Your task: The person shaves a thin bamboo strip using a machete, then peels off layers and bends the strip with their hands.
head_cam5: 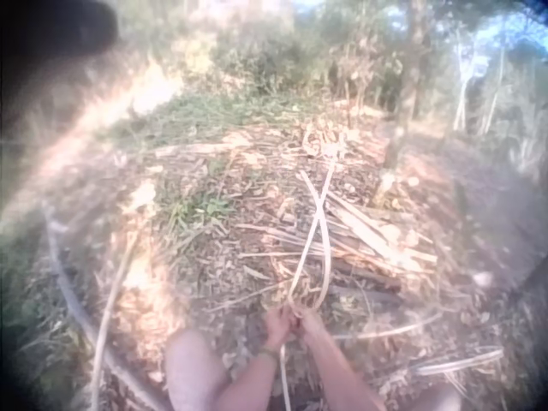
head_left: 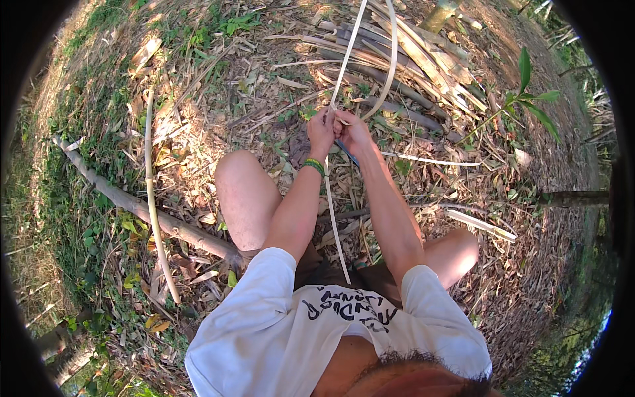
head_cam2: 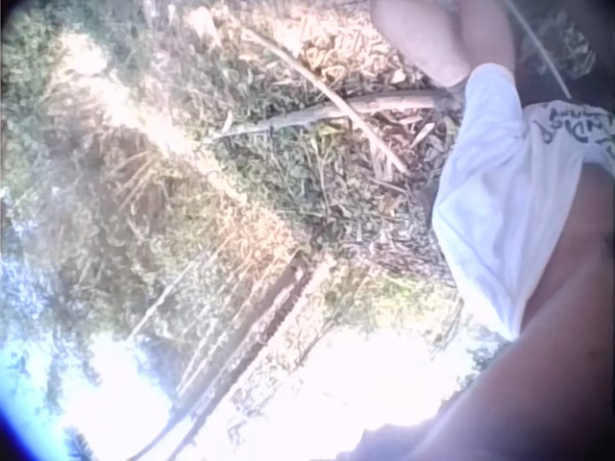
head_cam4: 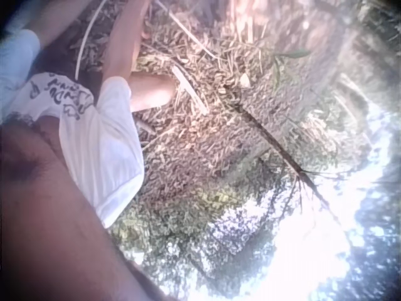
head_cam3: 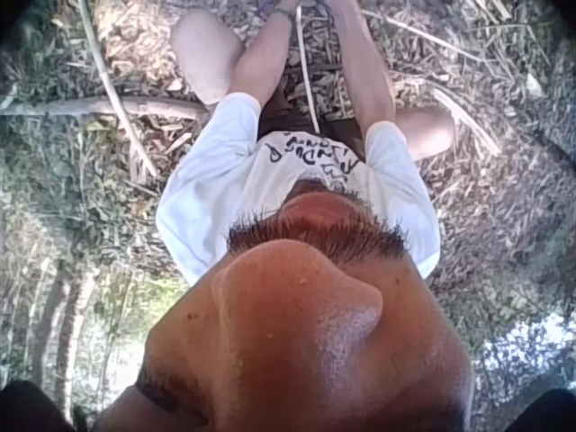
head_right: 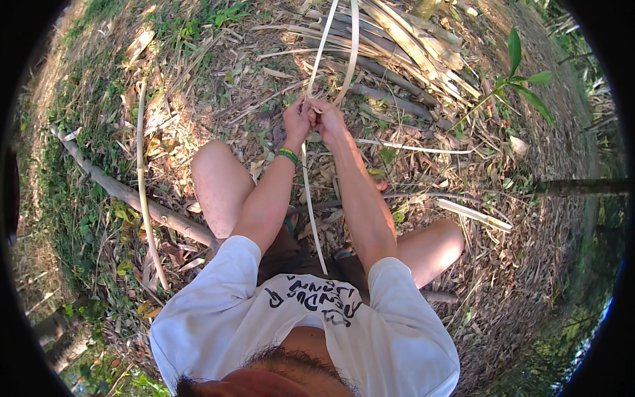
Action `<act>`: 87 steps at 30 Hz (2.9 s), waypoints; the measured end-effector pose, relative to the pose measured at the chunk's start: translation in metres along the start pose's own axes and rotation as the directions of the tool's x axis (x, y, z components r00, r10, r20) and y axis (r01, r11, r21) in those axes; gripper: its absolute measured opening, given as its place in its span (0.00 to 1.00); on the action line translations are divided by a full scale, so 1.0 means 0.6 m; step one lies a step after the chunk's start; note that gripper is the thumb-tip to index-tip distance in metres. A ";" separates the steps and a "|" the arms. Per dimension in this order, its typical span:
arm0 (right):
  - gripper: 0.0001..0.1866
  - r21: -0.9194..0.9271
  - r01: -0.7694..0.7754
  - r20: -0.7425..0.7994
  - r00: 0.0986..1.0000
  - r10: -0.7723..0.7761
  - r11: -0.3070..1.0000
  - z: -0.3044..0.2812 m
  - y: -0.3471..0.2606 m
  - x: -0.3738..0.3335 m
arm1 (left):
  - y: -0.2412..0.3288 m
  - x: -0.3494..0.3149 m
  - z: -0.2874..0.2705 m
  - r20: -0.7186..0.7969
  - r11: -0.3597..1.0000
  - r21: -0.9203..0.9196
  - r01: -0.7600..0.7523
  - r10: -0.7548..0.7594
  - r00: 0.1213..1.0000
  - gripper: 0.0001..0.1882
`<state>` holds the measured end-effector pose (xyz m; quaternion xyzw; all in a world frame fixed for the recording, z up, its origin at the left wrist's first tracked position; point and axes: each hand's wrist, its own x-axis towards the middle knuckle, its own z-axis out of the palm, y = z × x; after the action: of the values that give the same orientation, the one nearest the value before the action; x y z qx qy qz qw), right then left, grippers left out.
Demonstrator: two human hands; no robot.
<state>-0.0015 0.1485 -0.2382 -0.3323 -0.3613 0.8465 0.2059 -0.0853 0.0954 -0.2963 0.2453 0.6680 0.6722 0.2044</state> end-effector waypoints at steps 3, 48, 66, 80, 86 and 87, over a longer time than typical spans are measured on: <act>0.10 -0.070 -0.074 0.042 0.996 0.077 0.995 0.003 -0.009 -0.003 | 0.022 -0.011 -0.011 0.020 0.990 0.080 -0.116 0.114 0.993 0.12; 0.10 -0.323 0.139 0.085 0.989 -0.117 0.936 0.084 -0.126 0.013 | 0.124 0.060 0.006 -0.252 0.926 0.376 0.035 0.065 0.966 0.19; 0.10 -0.133 0.167 0.230 0.964 -0.133 0.977 0.099 -0.249 -0.085 | 0.284 0.109 0.052 -0.058 0.837 0.127 -0.532 0.541 0.839 0.11; 0.12 0.003 0.257 0.167 0.953 -0.254 0.966 0.140 -0.296 -0.166 | 0.234 0.146 0.037 0.004 0.857 0.385 -0.343 0.370 0.929 0.22; 0.12 0.022 0.217 0.294 0.931 -0.214 0.976 0.120 -0.303 -0.163 | 0.283 0.129 0.040 0.018 0.853 0.076 -0.517 0.517 0.856 0.10; 0.12 0.001 0.231 0.294 0.930 -0.221 0.973 0.118 -0.300 -0.158 | 0.295 0.127 0.042 0.014 0.796 0.097 -0.597 0.598 0.801 0.10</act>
<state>0.0336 0.1769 -0.0273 -0.1631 -0.4380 0.8507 0.2406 -0.1212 0.1571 -0.1153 0.4471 0.5900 0.6713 -0.0360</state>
